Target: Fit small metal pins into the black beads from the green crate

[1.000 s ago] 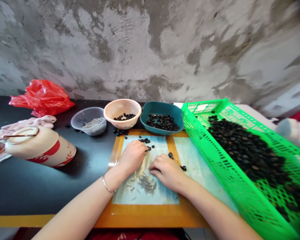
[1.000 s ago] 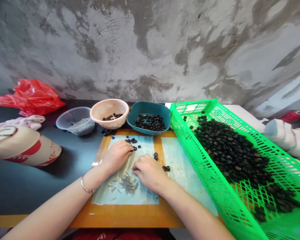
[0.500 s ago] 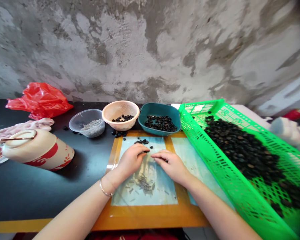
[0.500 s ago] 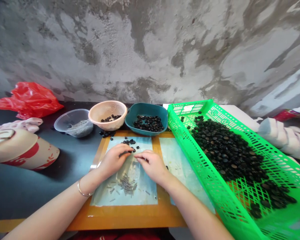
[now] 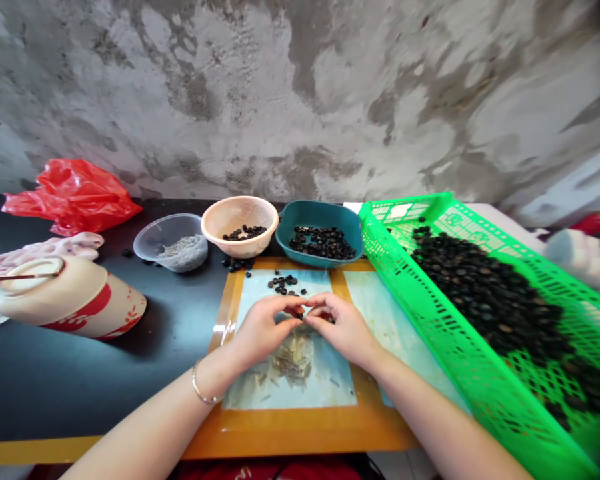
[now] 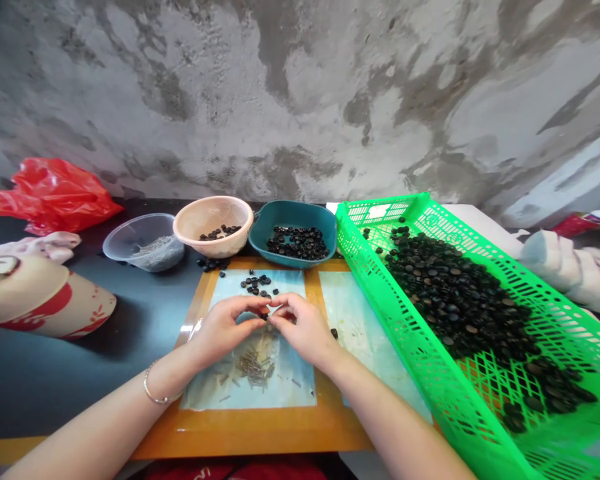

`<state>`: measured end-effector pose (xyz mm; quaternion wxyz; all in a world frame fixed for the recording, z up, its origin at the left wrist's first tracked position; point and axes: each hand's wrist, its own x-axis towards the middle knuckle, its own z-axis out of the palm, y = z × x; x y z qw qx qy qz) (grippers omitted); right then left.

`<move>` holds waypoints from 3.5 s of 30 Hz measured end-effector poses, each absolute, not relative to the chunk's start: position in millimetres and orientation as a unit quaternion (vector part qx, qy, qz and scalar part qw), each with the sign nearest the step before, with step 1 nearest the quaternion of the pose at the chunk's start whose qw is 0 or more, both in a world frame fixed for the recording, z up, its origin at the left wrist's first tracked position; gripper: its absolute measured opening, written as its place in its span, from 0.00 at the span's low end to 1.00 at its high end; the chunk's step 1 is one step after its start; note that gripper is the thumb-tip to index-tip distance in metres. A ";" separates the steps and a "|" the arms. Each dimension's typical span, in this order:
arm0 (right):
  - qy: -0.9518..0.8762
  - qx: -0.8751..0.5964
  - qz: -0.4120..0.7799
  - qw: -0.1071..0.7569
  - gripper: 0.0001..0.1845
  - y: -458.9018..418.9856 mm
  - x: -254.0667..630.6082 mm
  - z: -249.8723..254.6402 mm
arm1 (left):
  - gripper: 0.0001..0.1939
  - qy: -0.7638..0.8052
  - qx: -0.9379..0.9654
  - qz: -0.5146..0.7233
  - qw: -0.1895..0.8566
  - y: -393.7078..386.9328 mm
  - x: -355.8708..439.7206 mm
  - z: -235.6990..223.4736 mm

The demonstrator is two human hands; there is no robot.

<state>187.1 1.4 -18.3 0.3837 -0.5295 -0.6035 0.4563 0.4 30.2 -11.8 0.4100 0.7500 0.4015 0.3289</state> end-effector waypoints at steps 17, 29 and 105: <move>-0.606 -0.512 0.488 0.363 0.13 -2.7 190.2 -11.0 | 0.18 0.372 0.786 0.337 0.360 23.2 -0.6 -16.5; -0.590 -0.541 0.494 0.340 0.13 -4.3 187.5 -17.9 | 0.17 0.239 0.881 0.361 0.192 20.8 -1.1 -25.5; -0.735 -0.485 0.295 0.372 0.08 -10.0 204.6 4.1 | 0.09 0.449 0.472 0.375 0.660 9.3 10.9 -2.9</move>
